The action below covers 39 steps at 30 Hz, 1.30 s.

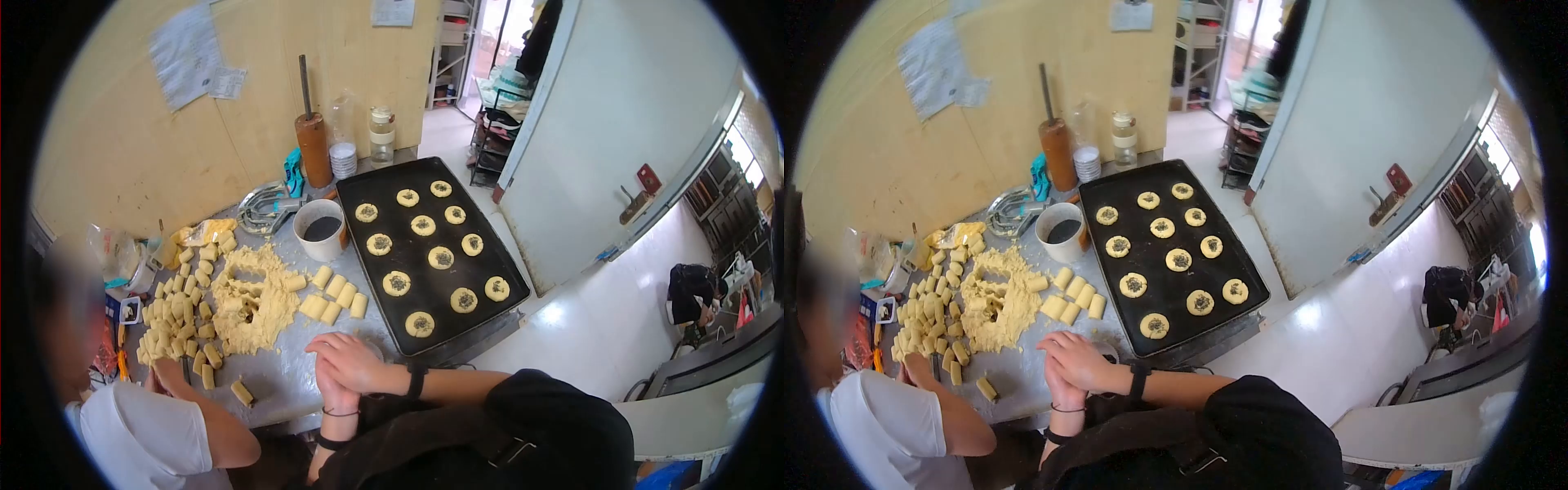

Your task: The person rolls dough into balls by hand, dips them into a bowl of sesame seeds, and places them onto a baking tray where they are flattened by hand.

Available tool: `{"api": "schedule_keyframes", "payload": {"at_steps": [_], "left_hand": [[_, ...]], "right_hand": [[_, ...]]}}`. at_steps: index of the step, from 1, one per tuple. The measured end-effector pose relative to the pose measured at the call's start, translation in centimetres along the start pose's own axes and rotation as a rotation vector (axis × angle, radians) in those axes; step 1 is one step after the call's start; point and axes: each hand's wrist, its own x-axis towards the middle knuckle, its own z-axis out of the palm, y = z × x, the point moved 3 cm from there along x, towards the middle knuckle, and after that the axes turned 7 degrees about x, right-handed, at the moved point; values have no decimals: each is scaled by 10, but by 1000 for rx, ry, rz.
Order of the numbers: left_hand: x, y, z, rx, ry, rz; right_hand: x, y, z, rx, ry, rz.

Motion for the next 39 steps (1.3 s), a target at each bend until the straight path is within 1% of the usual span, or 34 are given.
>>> {"api": "schedule_keyframes", "payload": {"at_steps": [1, 3, 4, 5, 7, 8, 11, 12, 14, 16, 17, 18, 20, 21, 22, 24, 25, 27, 28, 29, 30, 31, 32, 33, 35, 36, 39], "left_hand": [[-3, 21, 26, -470, -7, -126], [-10, 39, 42, -390, -48, -139], [-10, 49, 47, -352, -70, -140], [-10, 66, 54, -297, -79, -69], [-8, 93, 69, -192, -104, 64], [-1, 103, 59, -182, -76, 145], [24, 123, 33, -1, 130, 531], [26, 122, 34, 188, 186, 592], [8, 107, 61, 270, 130, 507], [-8, 93, 100, 355, 52, 448], [-9, 93, 106, 397, 13, 408], [-6, 105, 103, 207, -143, 484], [15, 140, 86, 78, 59, 538], [20, 148, 77, 10, 167, 551], [23, 141, 68, 186, 188, 584], [32, 117, 52, 548, 210, 655], [24, 104, 56, 502, 125, 567], [1, 72, 81, 417, -48, 388], [-10, 72, 95, 541, -37, 404], [-10, 88, 97, 442, -3, 421], [-3, 113, 97, 340, 29, 442], [8, 130, 91, 240, 57, 470], [22, 139, 73, 138, 134, 554], [31, 137, 67, 233, 160, 629], [39, 123, 54, 439, 210, 758], [35, 106, 62, 441, 185, 652], [3, 94, 108, 548, 9, 509]], "right_hand": [[0, 3, -1, 106, 28, -26], [7, 22, -8, 811, 191, 324], [10, 30, -6, 961, 233, 379], [12, 39, -4, 1110, 286, 431], [11, 50, -2, 1001, 332, 301], [4, 41, 0, 720, 187, 133], [0, -29, 2, 463, 20, -216], [10, -47, -13, 472, 5, -295], [37, -69, -53, 503, -35, -463], [61, -52, -76, 672, 153, -152], [67, -39, -82, 753, 248, 16], [63, -7, -71, 403, 186, -72], [35, -15, -32, 546, 57, -74], [20, -21, -17, 619, -11, -61], [11, -33, -14, 593, -66, -203], [23, -35, -35, 621, -99, -278], [33, -37, -47, 636, -112, -320], [51, -29, -66, 776, 81, -119], [57, -11, -71, 703, 121, -112], [57, 10, -72, 628, 153, -104], [42, 28, -48, 585, 74, -96], [27, 25, -30, 637, -23, -145], [14, 5, -19, 635, -81, -147], [7, -17, -15, 635, -136, -145], [27, -24, -31, 756, -39, -155], [40, -23, -43, 818, 10, -157], [74, 3, -81, 647, 129, -141]]}}
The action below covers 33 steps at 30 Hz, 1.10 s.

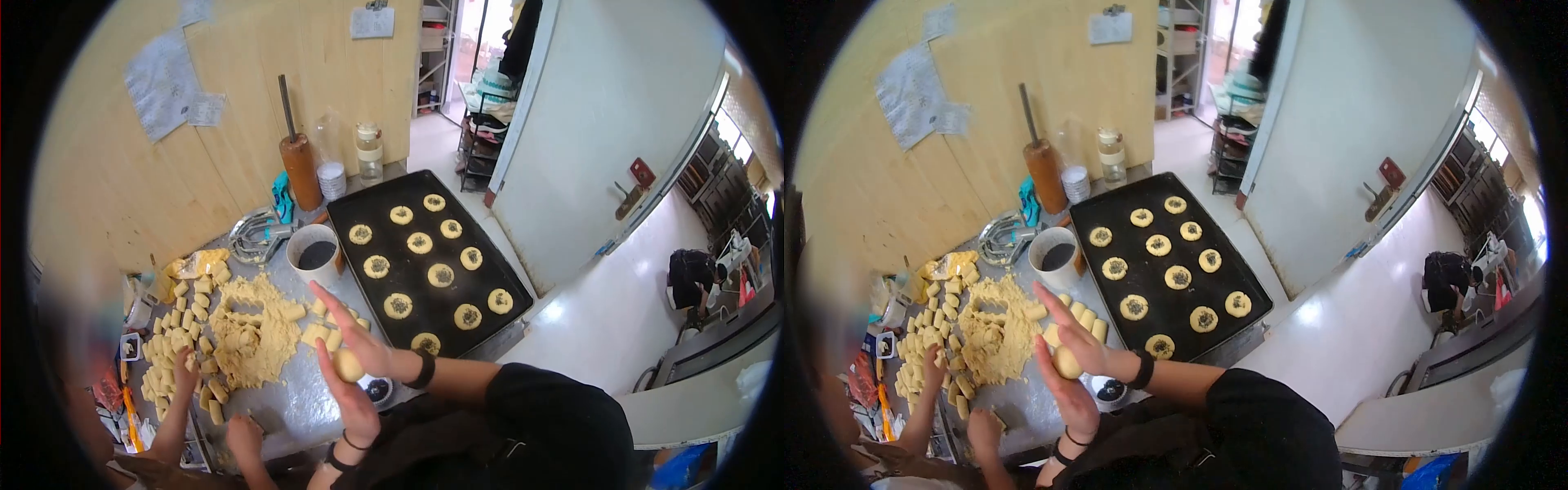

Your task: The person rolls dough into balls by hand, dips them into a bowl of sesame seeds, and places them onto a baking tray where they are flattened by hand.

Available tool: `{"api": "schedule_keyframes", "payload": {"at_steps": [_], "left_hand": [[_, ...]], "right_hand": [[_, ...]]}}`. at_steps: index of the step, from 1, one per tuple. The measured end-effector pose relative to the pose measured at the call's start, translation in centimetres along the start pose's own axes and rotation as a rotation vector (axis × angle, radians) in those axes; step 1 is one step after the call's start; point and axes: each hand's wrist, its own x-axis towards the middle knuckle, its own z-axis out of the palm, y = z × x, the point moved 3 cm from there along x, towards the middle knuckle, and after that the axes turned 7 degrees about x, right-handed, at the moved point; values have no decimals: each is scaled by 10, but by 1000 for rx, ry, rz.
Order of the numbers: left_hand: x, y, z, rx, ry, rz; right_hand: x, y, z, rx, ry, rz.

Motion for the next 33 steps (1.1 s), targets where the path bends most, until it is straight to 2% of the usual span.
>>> {"api": "schedule_keyframes", "payload": {"at_steps": [1, 4, 5, 8, 10, 12, 14, 15, 19, 22, 23, 24, 25, 26, 27, 29, 31, 32, 33], "left_hand": [[6, 1, -10, -77, 47, 137], [49, 12, -47, -176, 356, 131], [51, 4, -52, 34, 343, 153], [11, -33, -20, -13, 112, 4], [1, -56, 19, -690, 106, 479], [7, -38, 10, -706, 174, 525], [34, 22, -43, -82, 312, 147], [41, 12, -57, 81, 352, 193], [0, -15, -16, 32, 46, 152], [3, 19, -25, -92, 97, 100], [15, 22, -35, -83, 181, 116], [30, 24, -52, -77, 267, 130], [35, 24, -62, -72, 351, 139], [27, -3, -51, -359, 289, 281], [20, -36, -28, -644, 223, 418], [0, -68, -19, -718, 155, 463], [-5, 3, -27, -288, 145, 252], [-3, 19, -28, -77, 134, 150], [8, 20, -36, -66, 205, 151]], "right_hand": [[-9, 15, 7, 34, -29, 16], [-57, 8, 48, 155, -234, 107], [-58, -9, 51, 65, -329, 24], [-20, -38, 23, 84, -97, 82], [-4, -10, 2, 116, 123, 60], [-25, -5, 19, 84, -31, 143], [-58, -3, 47, 124, -189, 207], [-63, -15, 53, 54, -280, 97], [-27, -29, 36, 96, -150, 22], [-33, 9, 22, -15, -110, 61], [-56, 18, 38, 72, -176, 168], [-69, 0, 54, 173, -260, 191], [-65, -14, 58, 101, -305, 70], [-62, -23, 59, 32, -346, -47], [-50, -22, 50, 82, -208, -27], [-23, -13, 26, 175, 65, 4], [-41, 2, 28, 74, -54, 83], [-52, 7, 31, 19, -111, 117], [-69, 6, 46, 53, -204, 162]]}}
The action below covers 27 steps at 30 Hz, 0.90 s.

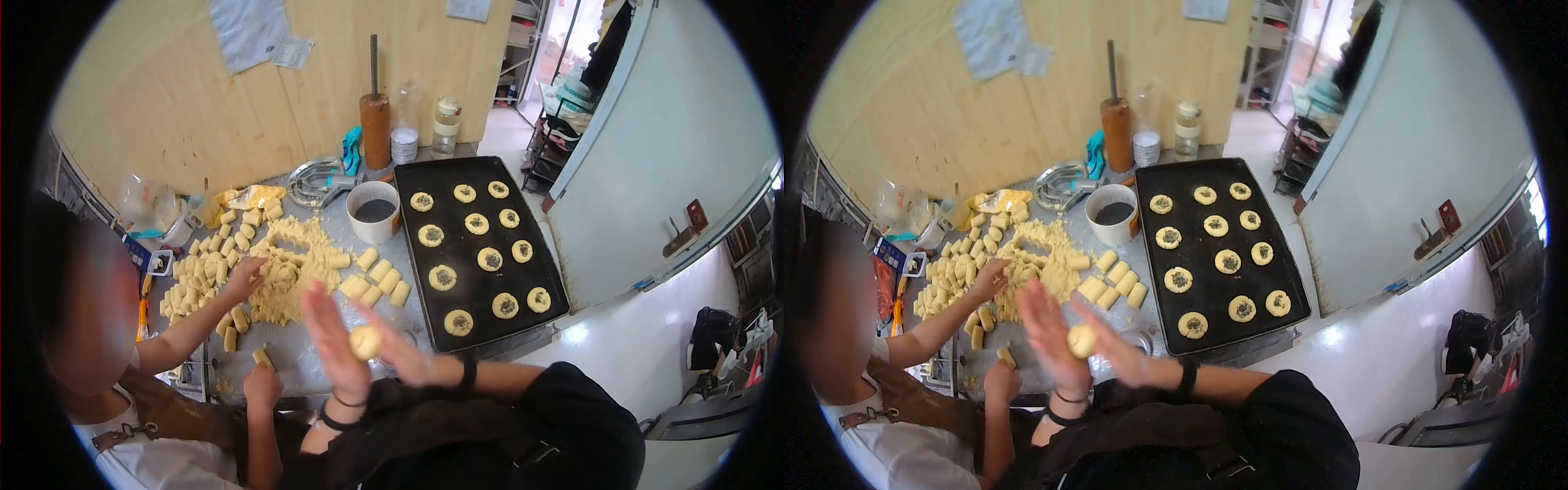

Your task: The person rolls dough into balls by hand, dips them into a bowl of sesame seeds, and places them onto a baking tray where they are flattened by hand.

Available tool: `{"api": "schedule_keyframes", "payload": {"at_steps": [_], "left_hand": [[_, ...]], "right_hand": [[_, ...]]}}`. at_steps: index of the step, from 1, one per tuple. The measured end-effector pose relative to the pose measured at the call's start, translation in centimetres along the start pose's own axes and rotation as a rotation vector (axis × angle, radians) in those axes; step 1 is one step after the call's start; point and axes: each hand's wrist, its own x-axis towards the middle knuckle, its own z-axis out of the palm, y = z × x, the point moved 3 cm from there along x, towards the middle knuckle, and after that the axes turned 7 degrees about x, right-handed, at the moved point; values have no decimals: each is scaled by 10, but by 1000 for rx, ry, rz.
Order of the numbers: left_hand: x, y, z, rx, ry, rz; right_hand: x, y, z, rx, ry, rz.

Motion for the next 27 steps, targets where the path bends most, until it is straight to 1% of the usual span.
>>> {"api": "schedule_keyframes", "payload": {"at_steps": [1, 3, 6, 9, 10, 11, 13, 16, 19, 20, 21, 23, 24, 26, 27], "left_hand": [[17, -1, -11, 13, 71, 3], [22, -2, -15, 10, 120, -6], [3, 1, -2, -32, 48, -28], [-10, 7, 4, -66, -38, -52], [8, 11, -4, -125, 79, -72], [9, 3, -7, -53, 53, -62], [0, -20, -12, 100, 2, -56], [-1, -6, -8, -70, 20, -65], [-3, 12, 0, -236, 50, -92], [-4, 10, 2, -284, 51, -117], [-5, 7, 4, -332, 54, -142], [-6, -15, -2, -407, 23, -232], [-22, -20, 0, -363, -13, -351], [-51, -29, 13, -284, -93, -581], [-60, -35, 16, -309, -41, -699]], "right_hand": [[-9, -17, 15, -14, -79, -63], [3, -43, 9, -25, -146, -231], [31, -38, -27, 35, 247, -212], [-2, -11, 5, 18, 98, -44], [-9, -12, 13, 2, 42, 11], [-16, -22, 21, -23, -30, -152], [-2, -48, 13, -109, -91, -322], [25, -53, -21, 4, 256, -248], [3, -21, -17, -205, 101, -233], [-12, -20, -1, -169, 59, -160], [-15, -27, 7, -194, 31, -252], [-17, -38, 18, -224, -14, -420], [-12, -45, 10, -264, -27, -376], [-3, -46, -11, -443, 26, -298], [1, -44, -19, -558, 10, -265]]}}
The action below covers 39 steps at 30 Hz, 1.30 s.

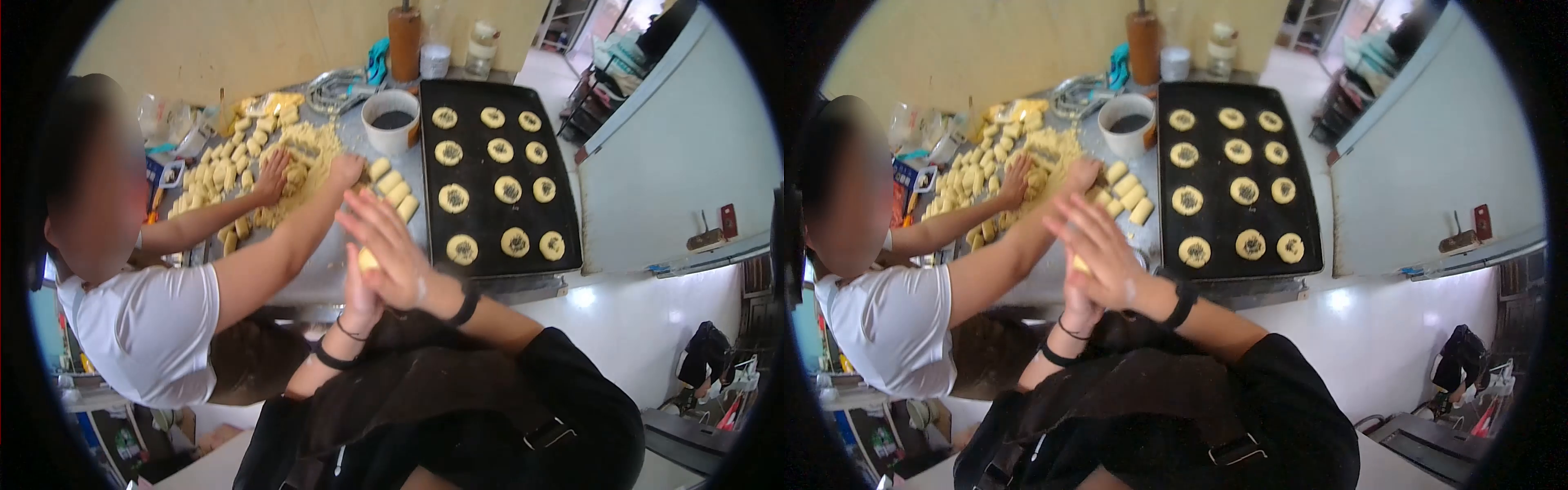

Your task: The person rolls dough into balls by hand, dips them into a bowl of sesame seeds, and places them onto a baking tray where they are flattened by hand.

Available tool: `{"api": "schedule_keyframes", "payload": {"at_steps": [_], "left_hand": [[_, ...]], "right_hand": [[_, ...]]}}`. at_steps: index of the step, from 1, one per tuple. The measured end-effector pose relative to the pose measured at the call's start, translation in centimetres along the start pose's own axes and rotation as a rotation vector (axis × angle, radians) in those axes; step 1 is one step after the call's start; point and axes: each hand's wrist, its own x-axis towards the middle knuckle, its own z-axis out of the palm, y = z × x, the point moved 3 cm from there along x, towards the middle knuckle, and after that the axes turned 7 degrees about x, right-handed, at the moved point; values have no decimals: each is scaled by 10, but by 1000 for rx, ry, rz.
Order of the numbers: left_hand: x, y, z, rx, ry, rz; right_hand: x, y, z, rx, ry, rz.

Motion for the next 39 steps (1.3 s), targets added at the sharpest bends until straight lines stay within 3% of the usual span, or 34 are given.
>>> {"api": "schedule_keyframes", "payload": {"at_steps": [2, 3, 6, 10, 11, 14, 19, 22, 27, 28, 30, 34, 39], "left_hand": [[-7, -23, -3, -96, 116, -221], [-1, -64, -52, -487, -302, -278], [-6, -41, -50, -34, -30, -324], [-6, -36, -70, 399, 257, -185], [-3, -40, -77, 506, 248, -201], [6, -47, -67, 1239, 54, 58], [34, -77, -46, 1652, -157, 161], [47, -113, -61, 1966, -199, -10], [58, -106, -51, 1881, -213, 27], [58, -93, -43, 1844, -228, 19], [42, -53, -30, 1434, -98, 43], [30, -19, 23, 477, -96, -213], [26, -23, 65, 24, -222, -320]], "right_hand": [[-5, 11, -12, -114, -29, 62], [-11, 16, -20, -119, -21, 100], [-29, 30, -58, -5, 149, 144], [-67, 48, -116, -28, 237, 256], [-75, 50, -127, -25, 248, 275], [-97, 56, -154, -33, 249, 340], [-112, 62, -171, -18, 290, 393], [-116, 67, -175, 3, 293, 387], [-106, 63, -182, 27, 259, 390], [-100, 60, -183, 8, 153, 394], [-86, 48, -183, -31, -61, 408], [-56, 33, -152, 58, -328, 297], [-39, 39, -130, 162, -423, 372]]}}
